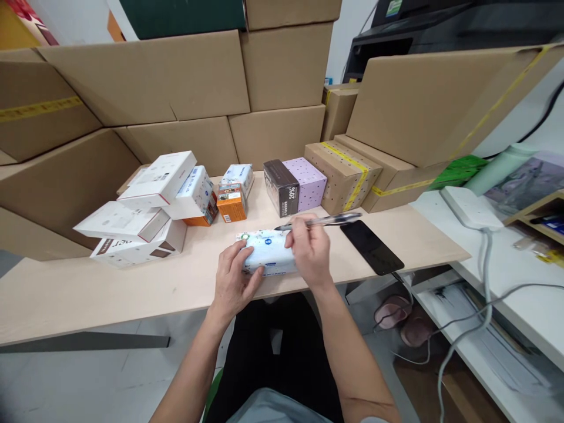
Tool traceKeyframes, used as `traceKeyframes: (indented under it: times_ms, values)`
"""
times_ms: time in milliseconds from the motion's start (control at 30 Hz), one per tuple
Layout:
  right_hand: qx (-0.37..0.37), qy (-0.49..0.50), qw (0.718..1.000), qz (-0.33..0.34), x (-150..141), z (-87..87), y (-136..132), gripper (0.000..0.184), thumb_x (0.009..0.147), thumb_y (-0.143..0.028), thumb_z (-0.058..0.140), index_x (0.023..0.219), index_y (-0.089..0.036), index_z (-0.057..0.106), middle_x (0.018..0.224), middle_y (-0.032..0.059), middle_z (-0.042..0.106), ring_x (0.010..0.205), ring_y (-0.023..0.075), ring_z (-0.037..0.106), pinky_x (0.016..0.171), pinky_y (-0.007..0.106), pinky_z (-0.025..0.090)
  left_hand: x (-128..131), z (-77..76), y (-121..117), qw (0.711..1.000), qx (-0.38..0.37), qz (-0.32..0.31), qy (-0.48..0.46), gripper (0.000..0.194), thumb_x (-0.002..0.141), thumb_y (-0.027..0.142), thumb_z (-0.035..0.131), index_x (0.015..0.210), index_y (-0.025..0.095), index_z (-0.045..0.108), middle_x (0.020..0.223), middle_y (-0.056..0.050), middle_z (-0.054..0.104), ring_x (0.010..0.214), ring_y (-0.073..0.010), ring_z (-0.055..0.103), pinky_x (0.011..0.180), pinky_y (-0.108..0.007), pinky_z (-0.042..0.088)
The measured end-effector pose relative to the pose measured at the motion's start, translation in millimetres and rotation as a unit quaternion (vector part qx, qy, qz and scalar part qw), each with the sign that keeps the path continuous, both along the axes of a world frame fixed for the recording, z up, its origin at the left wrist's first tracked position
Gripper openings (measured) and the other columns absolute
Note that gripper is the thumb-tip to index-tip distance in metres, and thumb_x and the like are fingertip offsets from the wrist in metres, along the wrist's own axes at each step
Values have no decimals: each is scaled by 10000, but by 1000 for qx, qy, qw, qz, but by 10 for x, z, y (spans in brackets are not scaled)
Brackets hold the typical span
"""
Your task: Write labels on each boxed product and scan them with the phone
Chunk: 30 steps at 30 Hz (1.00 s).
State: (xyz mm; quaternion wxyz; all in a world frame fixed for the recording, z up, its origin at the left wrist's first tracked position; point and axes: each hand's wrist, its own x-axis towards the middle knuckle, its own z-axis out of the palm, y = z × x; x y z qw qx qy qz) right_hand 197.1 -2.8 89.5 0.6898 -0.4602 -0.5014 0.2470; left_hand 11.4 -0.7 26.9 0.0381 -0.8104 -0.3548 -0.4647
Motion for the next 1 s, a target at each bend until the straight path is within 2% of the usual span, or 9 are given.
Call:
traceKeyframes:
  times_ms: [133, 200, 300, 433, 567, 700, 833, 933, 1000]
  values:
    - [-9, 30, 998, -60, 376, -77, 23, 261, 949, -490, 486, 928, -230, 486, 913, 22, 669, 554, 90, 555, 507, 223, 430, -1, 7, -14, 1000, -7, -6, -1, 550, 824, 235, 690, 1321, 160, 468, 1330, -198, 522, 1248, -313, 503, 1015, -512, 486]
    - [-97, -74, 991, -58, 583, -183, 53, 284, 929, -498, 512, 946, -216, 533, 761, -3, 643, 560, 110, 538, 529, 233, 413, 4, -7, -9, 1000, -7, -6, -4, 576, 831, 234, 688, 1345, 165, 437, 1337, -198, 521, 1264, -311, 497, 1019, -513, 487]
    - [-211, -263, 941, -31, 771, -391, 109, 288, 877, -445, 590, 988, -180, 606, 595, -33, 585, 548, 142, 529, 545, 251, 378, 15, -33, 8, 1000, 5, 6, -9, 582, 848, 233, 688, 1357, 179, 411, 1342, -195, 530, 1274, -306, 503, 1016, -507, 495]
    - [-201, -389, 895, -82, 754, -606, 180, 126, 834, -311, 648, 845, -194, 602, 539, -27, 548, 512, 139, 485, 516, 255, 286, 22, -46, 23, 1000, 20, 21, 1, 544, 851, 238, 698, 1325, 175, 440, 1338, -201, 543, 1263, -306, 525, 1014, -497, 500]
    - [-197, -403, 882, -144, 644, -678, 223, 201, 867, -311, 639, 725, -238, 517, 556, -25, 471, 496, 122, 368, 521, 279, 197, 18, -37, 13, 1000, 15, 21, 1, 536, 852, 251, 694, 1324, 177, 451, 1349, -204, 537, 1267, -308, 528, 1007, -493, 505]
    - [-193, -413, 872, -177, 650, -673, 167, 263, 894, -429, 611, 731, -238, 533, 693, 36, 546, 572, 151, 434, 555, 298, 251, 6, -32, -7, 1000, 4, 15, 1, 550, 842, 231, 691, 1334, 154, 457, 1368, -214, 516, 1296, -314, 499, 1033, -500, 486]
    - [-223, -438, 826, -278, 924, -621, -64, 443, 895, -550, 547, 1055, -146, 634, 1025, 187, 616, 937, 306, 563, 751, 400, 414, -6, -35, -20, 1000, -7, 13, 4, 545, 843, 221, 681, 1337, 155, 460, 1387, -213, 497, 1312, -316, 484, 1048, -503, 476]
    - [-335, -464, 748, -335, 1268, -599, -266, 791, 814, -632, 602, 1397, -115, 468, 1338, 271, 508, 1203, 430, 472, 898, 533, 414, -8, -41, -19, 1000, -8, 10, 3, 544, 843, 218, 678, 1337, 160, 459, 1388, -207, 495, 1305, -312, 488, 1050, -504, 475]
    - [-406, -462, 724, -311, 1476, -613, -367, 925, 771, -677, 613, 1476, -125, 381, 1384, 269, 492, 1258, 458, 444, 934, 561, 410, -5, -45, -17, 1000, -8, 13, 1, 537, 847, 219, 674, 1336, 161, 459, 1386, -206, 498, 1302, -311, 489, 1046, -503, 480]
